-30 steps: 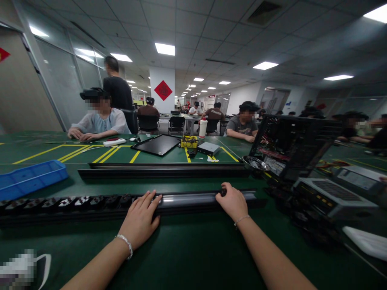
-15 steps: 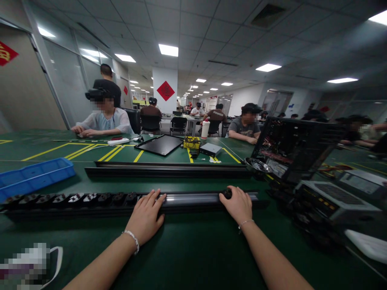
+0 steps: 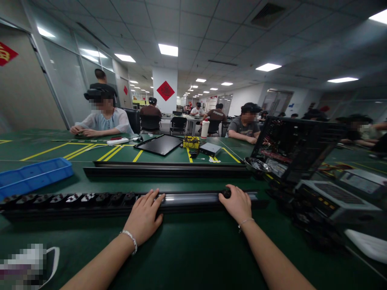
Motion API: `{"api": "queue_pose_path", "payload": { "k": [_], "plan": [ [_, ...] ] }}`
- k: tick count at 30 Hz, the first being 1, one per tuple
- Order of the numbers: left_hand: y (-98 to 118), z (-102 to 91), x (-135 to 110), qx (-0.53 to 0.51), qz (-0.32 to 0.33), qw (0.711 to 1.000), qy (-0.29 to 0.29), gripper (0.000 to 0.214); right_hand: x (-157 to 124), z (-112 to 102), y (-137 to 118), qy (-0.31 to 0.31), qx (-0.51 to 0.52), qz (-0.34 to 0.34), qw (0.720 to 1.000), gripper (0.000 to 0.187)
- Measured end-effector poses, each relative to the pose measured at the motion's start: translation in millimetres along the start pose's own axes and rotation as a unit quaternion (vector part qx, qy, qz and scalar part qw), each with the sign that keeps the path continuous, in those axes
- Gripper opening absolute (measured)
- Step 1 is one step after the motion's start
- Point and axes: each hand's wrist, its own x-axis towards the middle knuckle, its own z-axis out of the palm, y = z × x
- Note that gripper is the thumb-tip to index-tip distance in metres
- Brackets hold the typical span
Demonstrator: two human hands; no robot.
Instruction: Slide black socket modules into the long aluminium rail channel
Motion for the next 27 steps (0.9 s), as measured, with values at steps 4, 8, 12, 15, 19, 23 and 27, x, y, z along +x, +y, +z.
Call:
{"api": "queue_pose_path", "payload": {
  "k": [4,8,12,15,19,23,27],
  "plan": [
    [-0.7,0.1,-0.4,0.002,0.002,1.000,-0.002,0.052,0.2,-1.4,-0.5,-0.004,0.002,0.004,1.000,0.047],
    [-0.6,-0.5,-0.6,0.005,0.003,1.000,0.000,0.051,-0.1,-1.9,-1.0,0.000,0.002,0.000,1.000,0.046],
    [0.4,-1.6,0.0,0.009,0.003,1.000,-0.003,0.052,0.1,-0.5,-0.1,0.008,-0.002,0.001,1.000,0.043],
    [1.1,-2.2,0.3,0.012,0.002,1.000,-0.004,0.052,0.5,0.7,1.4,0.016,-0.004,0.001,1.000,0.041],
    [0.9,-1.6,0.3,0.015,0.006,1.000,0.000,0.052,0.8,0.7,2.7,0.016,0.001,-0.001,1.000,0.040],
    [0.3,-1.0,0.3,0.011,0.004,1.000,-0.002,0.052,1.1,-0.1,2.7,0.013,0.003,-0.002,1.000,0.039],
    [0.0,-0.4,0.3,-0.001,0.000,1.000,-0.001,0.052,1.8,-0.4,2.9,0.011,0.004,0.000,1.000,0.039]
  ]
}}
